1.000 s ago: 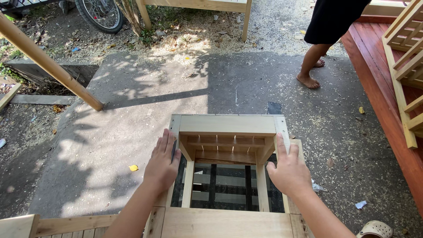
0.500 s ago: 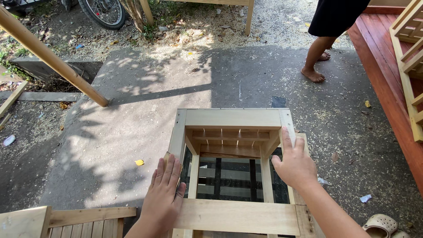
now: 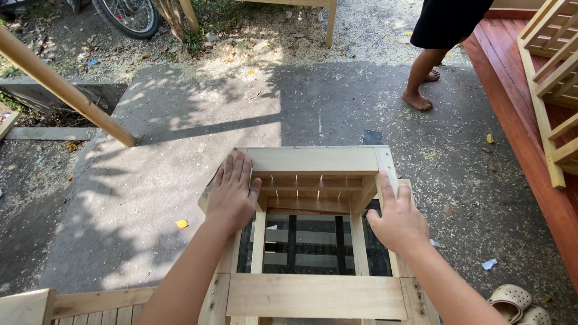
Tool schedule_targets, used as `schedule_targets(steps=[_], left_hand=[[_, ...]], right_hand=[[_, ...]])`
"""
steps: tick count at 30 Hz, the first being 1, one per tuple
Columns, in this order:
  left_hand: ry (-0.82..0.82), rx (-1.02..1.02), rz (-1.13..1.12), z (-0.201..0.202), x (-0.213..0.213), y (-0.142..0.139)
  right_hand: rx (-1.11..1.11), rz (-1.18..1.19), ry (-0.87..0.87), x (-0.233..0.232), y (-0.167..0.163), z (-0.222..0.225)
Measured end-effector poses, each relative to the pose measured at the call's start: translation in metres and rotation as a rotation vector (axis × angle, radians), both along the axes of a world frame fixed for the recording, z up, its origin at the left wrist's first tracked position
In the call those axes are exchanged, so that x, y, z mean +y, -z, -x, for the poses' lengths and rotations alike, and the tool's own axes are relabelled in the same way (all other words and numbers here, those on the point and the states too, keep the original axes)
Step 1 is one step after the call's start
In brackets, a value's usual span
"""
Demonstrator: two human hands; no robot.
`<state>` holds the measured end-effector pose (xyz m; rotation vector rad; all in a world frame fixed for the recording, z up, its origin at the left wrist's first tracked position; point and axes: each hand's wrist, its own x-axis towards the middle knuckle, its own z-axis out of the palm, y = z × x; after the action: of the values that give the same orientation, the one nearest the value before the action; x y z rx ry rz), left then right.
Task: The person sands the edges and corners of a wooden frame using a sanding block. They hold the frame with one hand and rub the sanding block along the top and side edges repeatedly.
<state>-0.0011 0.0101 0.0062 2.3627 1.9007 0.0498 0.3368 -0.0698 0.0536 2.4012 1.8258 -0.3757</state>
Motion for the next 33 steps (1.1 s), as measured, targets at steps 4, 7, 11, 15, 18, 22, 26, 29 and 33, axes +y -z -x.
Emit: schedule_targets(steps=[4, 7, 11, 15, 18, 22, 26, 29, 33], left_hand=[[0.165, 0.025, -0.246, 0.018, -0.115, 0.0], [0.155, -0.001, -0.231, 0.022, -0.131, -0.002], [0.041, 0.002, -0.048, 0.009, -0.056, -0.001], [-0.034, -0.061, 0.036, -0.006, 0.045, -0.001], [-0.048, -0.053, 0.014, -0.008, 0.062, 0.0], [0.059, -0.19, -0.082, 0.014, -0.03, 0.0], [0.106, -0.23, -0.121, 0.033, -0.121, -0.001], [0.048, -0.201, -0.102, 0.024, -0.089, 0.001], [-0.065, -0.213, -0.01, 0.008, 0.007, 0.002]], right_hand=[[0.021, 0.086, 0.036, 0.001, -0.009, 0.003], [0.007, 0.114, 0.036, 0.002, -0.011, 0.004], [0.001, 0.09, 0.029, 0.002, -0.007, 0.003], [-0.005, 0.043, 0.019, 0.001, -0.002, 0.001], [0.01, 0.072, 0.034, 0.001, -0.003, 0.0], [0.031, 0.055, 0.044, 0.0, -0.006, 0.001], [0.027, 0.096, 0.063, 0.002, -0.005, 0.002], [-0.001, 0.027, 0.018, 0.003, 0.0, 0.001], [-0.03, 0.043, 0.008, 0.005, 0.004, -0.001]])
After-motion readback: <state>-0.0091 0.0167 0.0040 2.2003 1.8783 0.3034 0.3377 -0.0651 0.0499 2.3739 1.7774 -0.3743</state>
